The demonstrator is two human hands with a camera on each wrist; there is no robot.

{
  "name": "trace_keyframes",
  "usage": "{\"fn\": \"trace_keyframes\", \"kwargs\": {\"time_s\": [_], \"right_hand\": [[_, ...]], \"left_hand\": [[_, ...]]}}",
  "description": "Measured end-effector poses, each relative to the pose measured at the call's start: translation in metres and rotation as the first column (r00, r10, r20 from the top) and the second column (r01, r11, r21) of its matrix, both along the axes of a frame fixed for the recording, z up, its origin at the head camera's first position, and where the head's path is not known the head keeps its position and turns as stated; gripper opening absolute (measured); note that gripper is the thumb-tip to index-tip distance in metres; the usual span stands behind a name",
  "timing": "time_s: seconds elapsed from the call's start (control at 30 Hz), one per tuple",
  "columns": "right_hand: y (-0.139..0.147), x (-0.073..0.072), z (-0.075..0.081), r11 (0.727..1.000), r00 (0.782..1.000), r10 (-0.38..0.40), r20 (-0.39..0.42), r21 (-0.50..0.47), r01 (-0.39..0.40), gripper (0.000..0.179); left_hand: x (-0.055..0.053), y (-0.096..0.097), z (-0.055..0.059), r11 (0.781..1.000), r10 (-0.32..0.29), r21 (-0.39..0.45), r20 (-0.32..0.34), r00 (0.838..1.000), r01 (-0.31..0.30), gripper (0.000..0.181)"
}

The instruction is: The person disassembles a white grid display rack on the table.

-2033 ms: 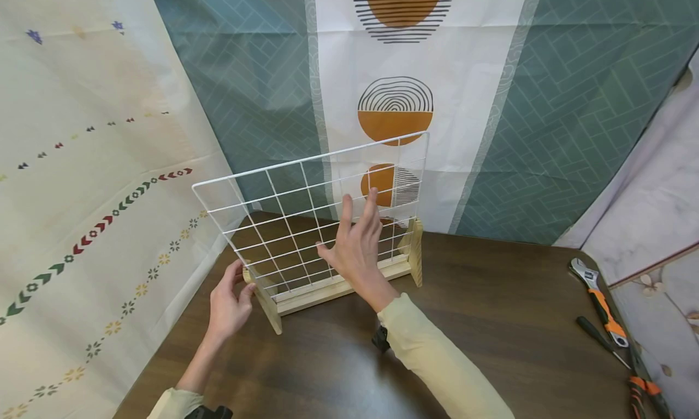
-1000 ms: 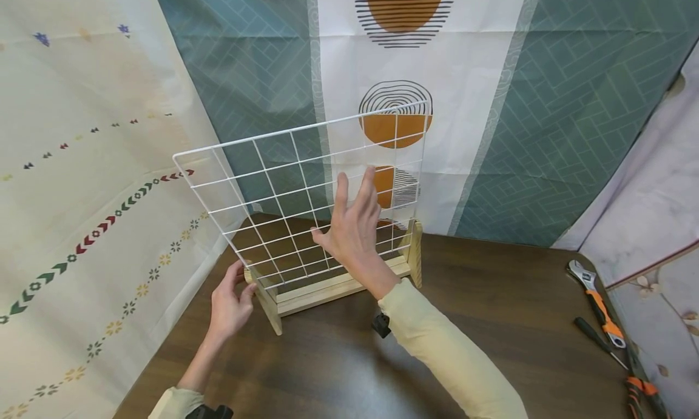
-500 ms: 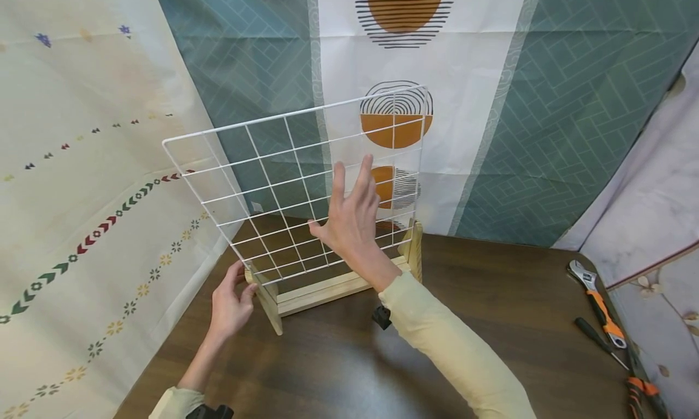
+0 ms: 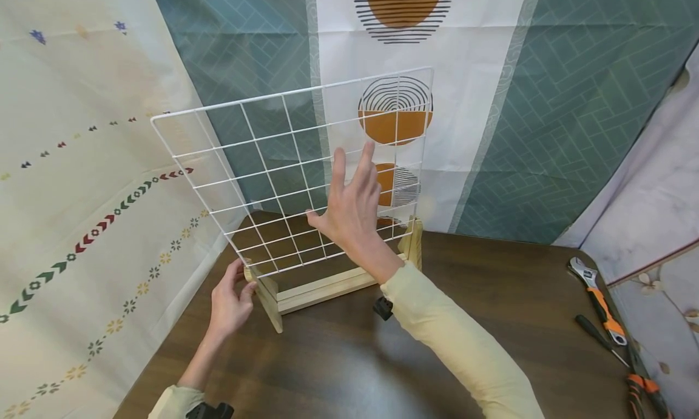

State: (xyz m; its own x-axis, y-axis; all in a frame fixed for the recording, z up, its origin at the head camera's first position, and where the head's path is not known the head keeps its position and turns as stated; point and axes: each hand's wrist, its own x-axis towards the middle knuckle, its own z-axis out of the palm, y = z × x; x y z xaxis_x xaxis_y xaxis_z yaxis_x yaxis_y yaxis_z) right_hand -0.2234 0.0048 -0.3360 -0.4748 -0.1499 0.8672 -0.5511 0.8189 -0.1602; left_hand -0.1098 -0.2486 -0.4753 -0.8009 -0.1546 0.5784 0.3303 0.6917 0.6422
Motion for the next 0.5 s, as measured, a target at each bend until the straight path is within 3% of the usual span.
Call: {"fn": "trace_keyframes", "kwargs": {"time_s": [0.5], "right_hand": [[0.002, 0.001, 0.023, 1.000, 1.000, 0.009, -0.013, -0.016, -0.009, 0.129]], "left_hand": [[0.001, 0.001, 0.001, 1.000, 0.013, -0.017, 0.018, 1.000, -0.013, 0.054]]}}
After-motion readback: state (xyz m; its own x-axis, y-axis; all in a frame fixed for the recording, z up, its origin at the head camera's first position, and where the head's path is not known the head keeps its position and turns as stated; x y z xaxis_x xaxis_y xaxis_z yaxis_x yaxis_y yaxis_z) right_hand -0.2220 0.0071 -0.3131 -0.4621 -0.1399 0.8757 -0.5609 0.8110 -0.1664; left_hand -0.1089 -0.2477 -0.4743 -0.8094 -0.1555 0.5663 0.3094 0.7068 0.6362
